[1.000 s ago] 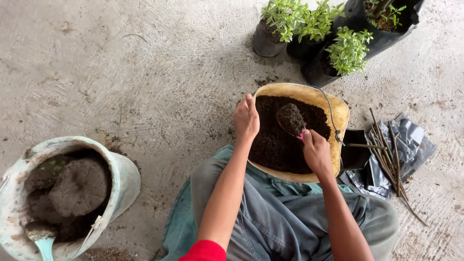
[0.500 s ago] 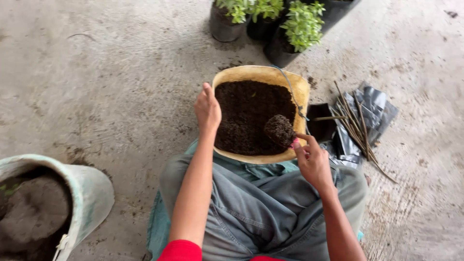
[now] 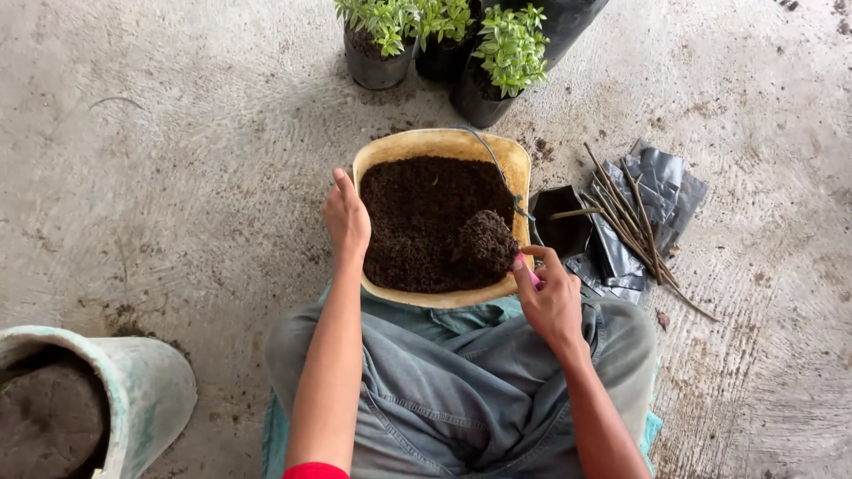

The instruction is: A person sitting on the floor fills a small black nursery bag with soil from a larger container using a pink hand trowel, preparing it for planting cuttings.

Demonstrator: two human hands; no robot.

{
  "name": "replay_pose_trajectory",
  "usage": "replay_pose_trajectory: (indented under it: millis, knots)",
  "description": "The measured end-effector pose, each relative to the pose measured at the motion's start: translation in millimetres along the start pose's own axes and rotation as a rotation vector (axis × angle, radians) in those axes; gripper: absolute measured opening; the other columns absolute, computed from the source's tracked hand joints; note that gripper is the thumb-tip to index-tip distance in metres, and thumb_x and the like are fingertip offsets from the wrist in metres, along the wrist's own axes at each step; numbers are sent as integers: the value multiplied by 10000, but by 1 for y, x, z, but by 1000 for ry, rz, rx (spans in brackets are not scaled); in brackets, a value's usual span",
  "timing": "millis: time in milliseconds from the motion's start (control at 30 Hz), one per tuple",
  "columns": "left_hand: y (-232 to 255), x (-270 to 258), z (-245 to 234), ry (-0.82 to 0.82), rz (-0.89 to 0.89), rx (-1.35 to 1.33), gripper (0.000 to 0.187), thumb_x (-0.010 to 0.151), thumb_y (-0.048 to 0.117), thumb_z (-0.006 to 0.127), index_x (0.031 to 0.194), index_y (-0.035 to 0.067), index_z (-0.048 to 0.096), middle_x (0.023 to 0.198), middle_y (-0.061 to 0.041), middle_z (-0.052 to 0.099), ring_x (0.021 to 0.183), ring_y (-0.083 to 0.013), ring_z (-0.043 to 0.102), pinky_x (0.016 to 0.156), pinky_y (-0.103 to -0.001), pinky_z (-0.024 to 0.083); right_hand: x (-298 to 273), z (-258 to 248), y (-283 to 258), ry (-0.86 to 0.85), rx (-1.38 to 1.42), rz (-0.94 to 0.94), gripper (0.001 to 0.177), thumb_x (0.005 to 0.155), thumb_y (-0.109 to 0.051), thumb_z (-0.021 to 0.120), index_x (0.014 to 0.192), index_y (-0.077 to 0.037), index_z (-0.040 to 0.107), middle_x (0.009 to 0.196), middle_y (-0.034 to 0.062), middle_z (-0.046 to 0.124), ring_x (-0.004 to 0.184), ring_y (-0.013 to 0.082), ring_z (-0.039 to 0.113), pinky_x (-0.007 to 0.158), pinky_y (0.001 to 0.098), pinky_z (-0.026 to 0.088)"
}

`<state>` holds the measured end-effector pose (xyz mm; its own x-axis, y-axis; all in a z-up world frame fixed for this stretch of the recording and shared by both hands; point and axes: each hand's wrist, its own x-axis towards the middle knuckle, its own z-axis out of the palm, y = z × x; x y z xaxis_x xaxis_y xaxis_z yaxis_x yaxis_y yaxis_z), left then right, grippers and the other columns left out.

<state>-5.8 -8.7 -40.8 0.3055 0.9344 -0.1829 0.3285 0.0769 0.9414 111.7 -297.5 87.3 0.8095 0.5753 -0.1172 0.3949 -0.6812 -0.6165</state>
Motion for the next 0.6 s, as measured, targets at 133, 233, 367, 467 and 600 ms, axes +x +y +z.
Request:
replay_pose_trajectory:
  millis: [133,233,367,467,600]
  knots:
    - [3,-3,-2,-4,-1,63,878,1085,652,154,929,-45,665,832,-233,632,826,-356,648,795,-482,487,-1,-7,5,-23,-124,120,195,1017,-419,597,1155,-292,651,642,40,698,808,408,679,899,497,528]
    - [8,-4,-1,-8,7,76,884,1080,662,151,898,-39,658,797,-227,619,795,-356,644,774,-486,483,-1,-12,1,-29,-174,152,183,1016,-450,601,1108,-308,669,689,47,733,879,434,688,913,526,529]
    - [3,-1,-1,-4,31,89,854,1099,625,162,870,-39,648,764,-220,610,758,-353,637,746,-479,484,-1,-9,-2,-69,-195,200,214,997,-480,603,1096,-306,678,750,70,757,956,456,679,931,560,526]
    - [-9,2,4,-10,24,82,885,1092,640,156,988,-61,687,873,-264,664,852,-374,674,788,-492,493,-8,4,22,-7,-140,120,161,1014,-437,613,1083,-298,656,632,19,698,794,375,710,912,462,544]
    - [-12,6,5,-21,45,75,884,1094,629,155,1050,-72,691,921,-279,679,899,-395,683,810,-502,496,-12,2,6,22,-128,98,144,987,-408,646,1059,-289,683,660,85,726,793,430,711,867,508,558]
